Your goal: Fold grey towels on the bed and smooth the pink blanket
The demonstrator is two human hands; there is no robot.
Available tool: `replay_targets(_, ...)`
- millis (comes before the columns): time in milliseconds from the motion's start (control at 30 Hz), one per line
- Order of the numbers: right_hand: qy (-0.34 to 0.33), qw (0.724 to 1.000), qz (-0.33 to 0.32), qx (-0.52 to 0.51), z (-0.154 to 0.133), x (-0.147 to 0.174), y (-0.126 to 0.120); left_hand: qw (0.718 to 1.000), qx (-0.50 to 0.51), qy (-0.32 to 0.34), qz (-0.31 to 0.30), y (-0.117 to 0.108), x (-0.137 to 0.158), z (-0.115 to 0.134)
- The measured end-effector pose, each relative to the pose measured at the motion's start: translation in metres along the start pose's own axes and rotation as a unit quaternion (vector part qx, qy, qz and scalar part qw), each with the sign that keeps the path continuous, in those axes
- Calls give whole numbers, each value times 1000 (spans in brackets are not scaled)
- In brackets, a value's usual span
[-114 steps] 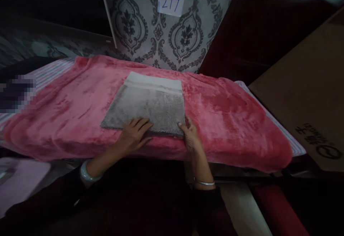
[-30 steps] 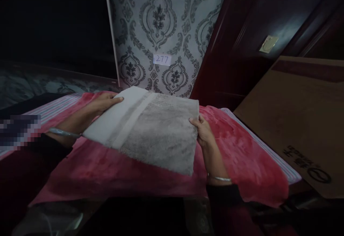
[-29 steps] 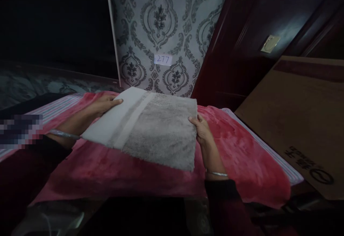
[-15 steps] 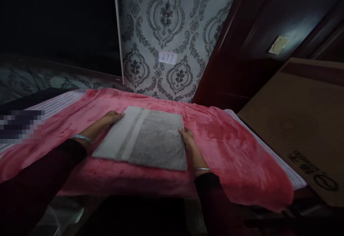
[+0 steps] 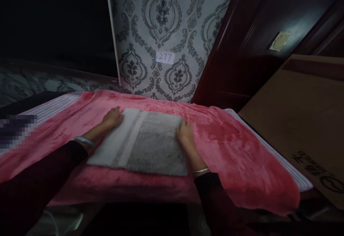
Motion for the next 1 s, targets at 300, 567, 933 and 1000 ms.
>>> replay_targets(300,-138,979,-111,101,-75,-11,63,964,-49,263,-3,16,13,91)
replay_targets(567,-119,978,-142,99,-56,-11,75,969,-56,234,-45,28,15,86)
replay_targets(933,-42,985,-100,135,-15,-15,48,986,-71,133,-70,23,7,50)
replay_targets(1000,-24,987,-91,128,-5,-9,40,986,-69,137,-66,24,11,41)
Point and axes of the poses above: each hand's wrist, its own x-axis away from the middle knuckle, its own y-axis out of the palm, z = x × y, the point moved 3 cm from there along -x, towards the middle knuckle, and after that the axes turned 15 degrees about -x, right-handed, at the moved point
